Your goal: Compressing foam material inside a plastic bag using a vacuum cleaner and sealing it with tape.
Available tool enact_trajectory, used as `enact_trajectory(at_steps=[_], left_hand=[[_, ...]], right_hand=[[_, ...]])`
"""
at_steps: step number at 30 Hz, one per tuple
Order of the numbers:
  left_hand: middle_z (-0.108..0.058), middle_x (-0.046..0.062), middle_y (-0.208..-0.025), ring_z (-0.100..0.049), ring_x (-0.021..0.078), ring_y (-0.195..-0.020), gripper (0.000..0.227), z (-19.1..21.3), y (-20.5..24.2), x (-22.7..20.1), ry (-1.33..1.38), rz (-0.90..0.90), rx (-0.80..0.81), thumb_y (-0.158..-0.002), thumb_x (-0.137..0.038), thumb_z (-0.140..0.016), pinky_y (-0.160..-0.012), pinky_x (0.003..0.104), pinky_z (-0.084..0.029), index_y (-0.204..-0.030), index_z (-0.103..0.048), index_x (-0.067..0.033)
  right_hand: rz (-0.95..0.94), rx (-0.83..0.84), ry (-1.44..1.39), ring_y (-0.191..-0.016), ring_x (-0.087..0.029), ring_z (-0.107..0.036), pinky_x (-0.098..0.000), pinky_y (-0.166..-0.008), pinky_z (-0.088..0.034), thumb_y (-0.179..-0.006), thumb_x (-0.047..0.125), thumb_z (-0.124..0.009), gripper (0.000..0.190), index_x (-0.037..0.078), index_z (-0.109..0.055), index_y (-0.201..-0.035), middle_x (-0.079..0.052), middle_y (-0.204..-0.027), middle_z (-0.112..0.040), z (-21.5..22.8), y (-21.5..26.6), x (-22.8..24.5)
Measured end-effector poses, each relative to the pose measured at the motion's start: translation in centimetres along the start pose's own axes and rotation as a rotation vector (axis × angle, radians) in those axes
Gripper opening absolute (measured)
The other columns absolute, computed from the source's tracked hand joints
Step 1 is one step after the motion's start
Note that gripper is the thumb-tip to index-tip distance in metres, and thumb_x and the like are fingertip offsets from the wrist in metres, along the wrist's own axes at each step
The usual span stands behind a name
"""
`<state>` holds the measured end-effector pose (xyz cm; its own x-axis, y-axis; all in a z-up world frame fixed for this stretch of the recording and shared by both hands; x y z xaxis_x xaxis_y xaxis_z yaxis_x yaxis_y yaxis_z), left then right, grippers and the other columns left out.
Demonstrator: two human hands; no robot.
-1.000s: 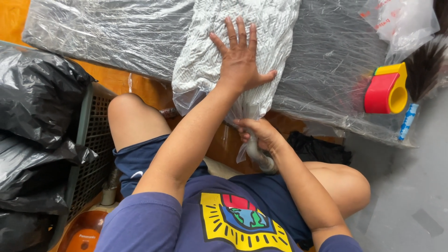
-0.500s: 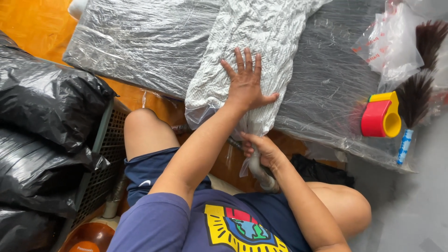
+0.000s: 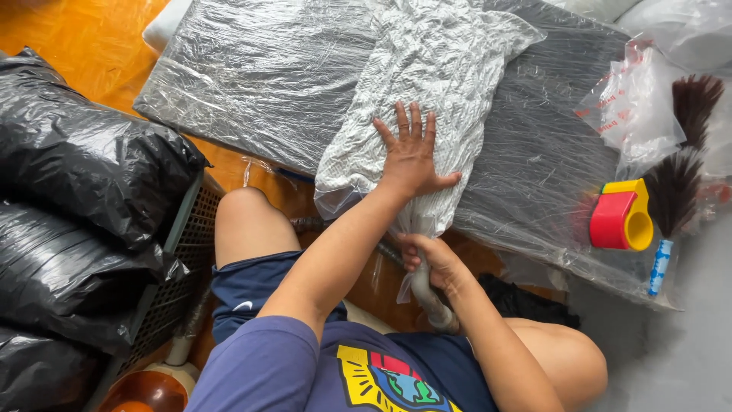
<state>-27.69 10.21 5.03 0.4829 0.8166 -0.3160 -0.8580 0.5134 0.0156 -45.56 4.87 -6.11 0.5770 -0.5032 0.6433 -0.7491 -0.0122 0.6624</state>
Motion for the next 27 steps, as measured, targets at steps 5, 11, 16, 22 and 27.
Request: enact_trajectory(at_steps=[5,11,16,22,27], left_hand=[[-0.017,0.032,-0.165,0.004,0.0536,-0.152,0.127,0.0,-0.1,0.0,-0.015,-0.002,-0.013,-0.07,-0.086,-0.06,-0.108,0.086,0.006,-0.16,-0.026,-0.0033],[-0.018,0.031,-0.165,0.003,0.053,-0.153,0.127,-0.1,0.1,-0.1,-0.015,0.006,-0.015,-0.069,-0.086,-0.059,-0.109,0.085,0.005,-0.16,-0.026,-0.004],[-0.017,0.031,-0.165,0.003,0.0529,-0.153,0.126,0.0,-0.1,0.0,-0.022,0.003,0.005,-0.07,-0.086,-0.058,-0.108,0.086,0.006,-0.16,-0.026,-0.0038],[-0.016,0.032,-0.165,0.002,0.0524,-0.153,0.125,0.2,0.0,-0.1,-0.004,0.008,0.018,-0.072,-0.084,-0.059,-0.109,0.084,0.003,-0.16,-0.026,-0.0025],[-0.015,0.032,-0.165,0.003,0.0524,-0.153,0.125,0.0,0.2,-0.1,-0.002,0.008,0.024,-0.072,-0.084,-0.059,-0.109,0.084,0.003,-0.16,-0.026,-0.0024]], right_hand=[[-0.001,-0.022,0.017,-0.044,-0.008,-0.043,-0.0312,-0.044,-0.042,-0.088,0.011,-0.075,0.016,0.003,-0.062,-0.084,0.002,-0.064,-0.043,-0.5,0.6,0.5],[-0.011,-0.03,0.038,-0.045,-0.008,-0.043,-0.0315,-0.045,-0.042,-0.088,0.012,-0.076,0.017,0.003,-0.062,-0.084,0.002,-0.064,-0.043,-1.0,0.8,0.7],[-0.053,-0.026,0.073,-0.044,-0.008,-0.044,-0.0297,-0.046,-0.043,-0.088,0.009,-0.074,0.017,0.006,-0.059,-0.08,0.002,-0.062,-0.043,-2.3,1.8,1.9],[-0.064,-0.055,0.043,-0.044,-0.009,-0.043,-0.0288,-0.046,-0.042,-0.088,0.008,-0.074,0.022,0.007,-0.055,-0.075,0.001,-0.059,-0.042,-3.1,2.6,2.4],[-0.034,-0.054,0.032,-0.044,-0.008,-0.043,-0.0289,-0.045,-0.042,-0.088,0.007,-0.074,0.018,0.007,-0.058,-0.079,0.002,-0.06,-0.043,-2.2,2.1,1.5]])
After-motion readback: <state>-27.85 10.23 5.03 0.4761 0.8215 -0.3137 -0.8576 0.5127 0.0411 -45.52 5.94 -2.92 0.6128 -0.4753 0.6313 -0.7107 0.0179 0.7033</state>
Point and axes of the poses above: each hand's wrist, its own y-axis away from the middle knuckle, its own z-axis out of the back of the hand, x = y × z, the point moved 5 cm from there along -y, towards the middle knuckle
